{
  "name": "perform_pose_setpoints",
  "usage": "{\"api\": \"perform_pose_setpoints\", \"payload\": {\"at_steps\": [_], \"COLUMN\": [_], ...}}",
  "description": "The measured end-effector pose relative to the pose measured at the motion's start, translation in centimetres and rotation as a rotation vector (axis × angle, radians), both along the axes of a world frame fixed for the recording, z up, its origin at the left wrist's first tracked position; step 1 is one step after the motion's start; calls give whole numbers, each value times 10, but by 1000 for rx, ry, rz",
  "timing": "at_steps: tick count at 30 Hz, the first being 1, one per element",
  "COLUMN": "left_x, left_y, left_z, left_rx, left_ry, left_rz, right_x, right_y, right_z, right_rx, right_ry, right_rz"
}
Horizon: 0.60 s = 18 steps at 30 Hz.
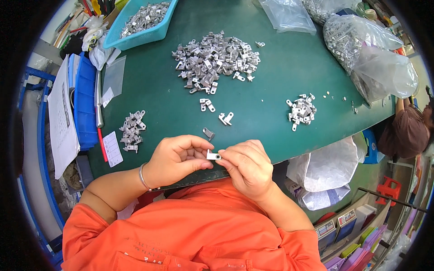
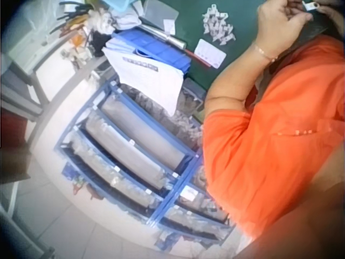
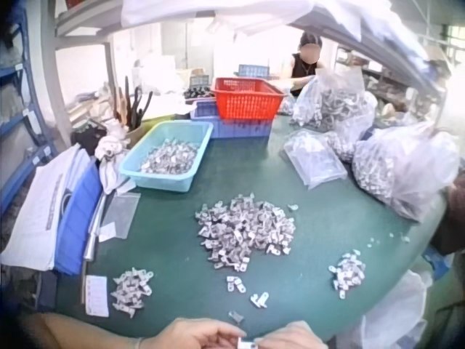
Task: The person sits at a green workbench and repeatedly picks up small metal brackets and cylindrical pins. They insert the pins into the brackets by hand and place the assembled units into a pile on the table. The person occasionally reaches for more parts from nearby plastic bags and bins.
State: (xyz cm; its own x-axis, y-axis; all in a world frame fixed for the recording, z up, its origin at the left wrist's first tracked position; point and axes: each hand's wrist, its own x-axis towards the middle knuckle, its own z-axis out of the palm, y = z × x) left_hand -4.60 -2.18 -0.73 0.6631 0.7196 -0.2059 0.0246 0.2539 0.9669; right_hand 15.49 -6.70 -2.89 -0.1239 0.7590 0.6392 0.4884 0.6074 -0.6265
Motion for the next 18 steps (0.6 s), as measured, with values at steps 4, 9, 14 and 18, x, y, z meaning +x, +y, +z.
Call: {"api": "perform_pose_setpoints", "payload": {"at_steps": [4,9,14,18], "left_x": [-5,-6,-7,-6], "left_y": [1,0,0,1], "left_z": [-1,-3,-10,-13], "left_rx": [-106,-78,69,199], "left_ry": [-69,-125,-164,-163], "left_rz": [28,32,47,74], "right_x": [-4,-5,-10,-10], "right_y": [1,-1,-1,-4], "right_z": [-1,-2,2,2], "right_rx": [10,14,-43,-117], "right_ry": [-16,-24,19,83], "right_rz": [-2,1,56,87]}}
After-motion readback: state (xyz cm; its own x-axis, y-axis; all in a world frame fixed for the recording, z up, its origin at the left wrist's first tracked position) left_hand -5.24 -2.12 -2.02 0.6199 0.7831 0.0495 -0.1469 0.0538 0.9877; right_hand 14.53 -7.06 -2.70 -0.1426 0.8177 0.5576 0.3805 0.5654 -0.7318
